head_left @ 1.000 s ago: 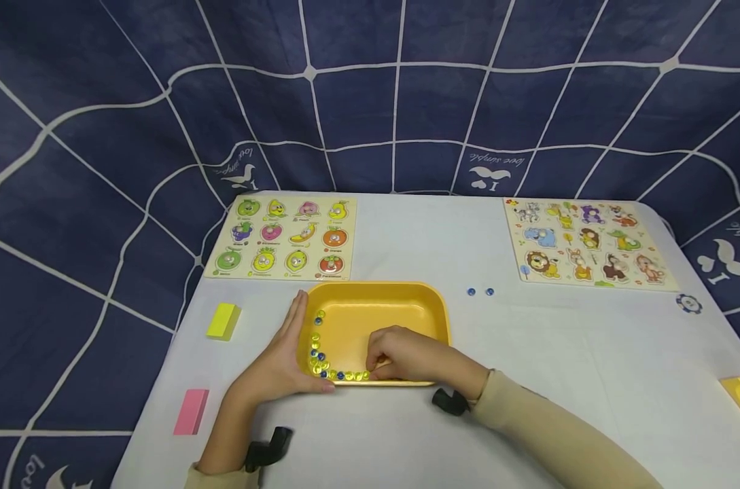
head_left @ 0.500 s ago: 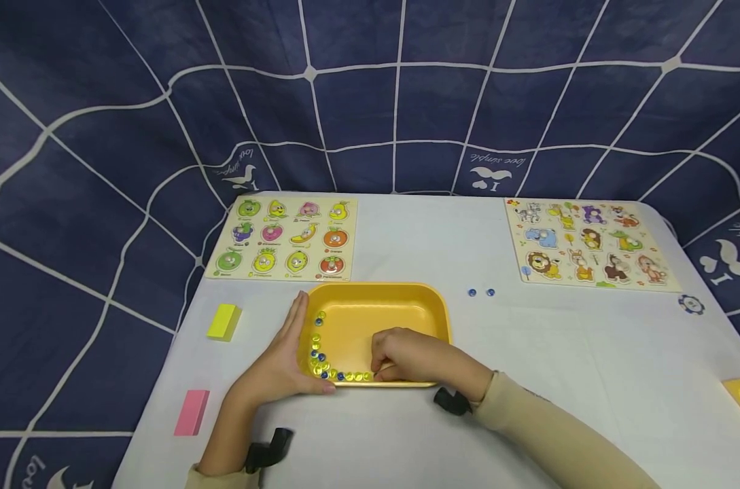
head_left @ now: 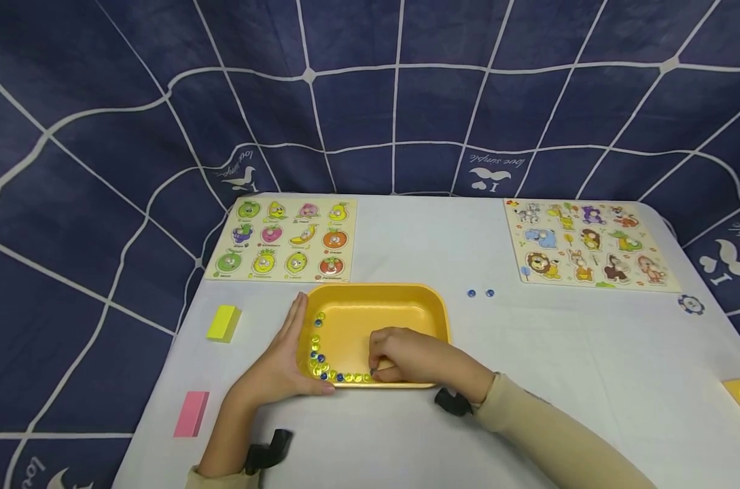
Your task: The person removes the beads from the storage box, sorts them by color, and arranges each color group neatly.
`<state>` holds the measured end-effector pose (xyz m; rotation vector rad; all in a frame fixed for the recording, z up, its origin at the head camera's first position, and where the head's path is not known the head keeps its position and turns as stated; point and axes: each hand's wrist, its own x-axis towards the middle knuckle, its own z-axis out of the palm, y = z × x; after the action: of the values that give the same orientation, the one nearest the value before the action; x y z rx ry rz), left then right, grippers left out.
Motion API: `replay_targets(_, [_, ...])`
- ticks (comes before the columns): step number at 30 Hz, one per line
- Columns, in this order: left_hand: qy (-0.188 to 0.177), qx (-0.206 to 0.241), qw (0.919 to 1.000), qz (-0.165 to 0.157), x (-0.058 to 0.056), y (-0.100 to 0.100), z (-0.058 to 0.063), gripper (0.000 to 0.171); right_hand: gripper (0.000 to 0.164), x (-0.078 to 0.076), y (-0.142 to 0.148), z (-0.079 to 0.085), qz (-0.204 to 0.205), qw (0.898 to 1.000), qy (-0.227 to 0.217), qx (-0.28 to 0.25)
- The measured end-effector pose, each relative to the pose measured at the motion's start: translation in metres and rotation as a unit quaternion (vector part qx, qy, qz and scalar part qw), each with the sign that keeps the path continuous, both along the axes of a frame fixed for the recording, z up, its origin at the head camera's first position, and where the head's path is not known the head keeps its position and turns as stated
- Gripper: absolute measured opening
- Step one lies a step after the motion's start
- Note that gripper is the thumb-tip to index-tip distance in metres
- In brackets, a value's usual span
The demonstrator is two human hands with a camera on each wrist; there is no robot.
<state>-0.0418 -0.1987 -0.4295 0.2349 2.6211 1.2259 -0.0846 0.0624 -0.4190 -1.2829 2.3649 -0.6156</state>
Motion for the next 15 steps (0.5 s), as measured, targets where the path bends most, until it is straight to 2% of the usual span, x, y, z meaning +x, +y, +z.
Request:
replay_targets(4, [0.001, -0.002, 1.0000, 0.000, 0.000, 0.000, 0.000, 0.147, 0.008, -0.002, 0.006, 0.006, -0.029, 0.998, -0.013, -0.045])
replay_targets(7, [0.000, -0.004, 1.0000, 0.002, 0.000, 0.000, 0.000, 0.147, 0.006, -0.005, 0.013, 0.014, -0.051, 0.994, 0.002, -0.098])
replay_targets(11, [-0.001, -0.005, 1.0000, 0.003, 0.000, 0.001, -0.001, 0.148, 0.006, -0.008, 0.026, 0.027, -0.076, 0.980, 0.041, -0.178])
replay_targets(15, [0.003, -0.006, 1.0000, 0.002, 0.000, 0.000, -0.001, 0.148, 0.009, -0.012, 0.039, 0.037, -0.106, 0.965, 0.071, -0.227])
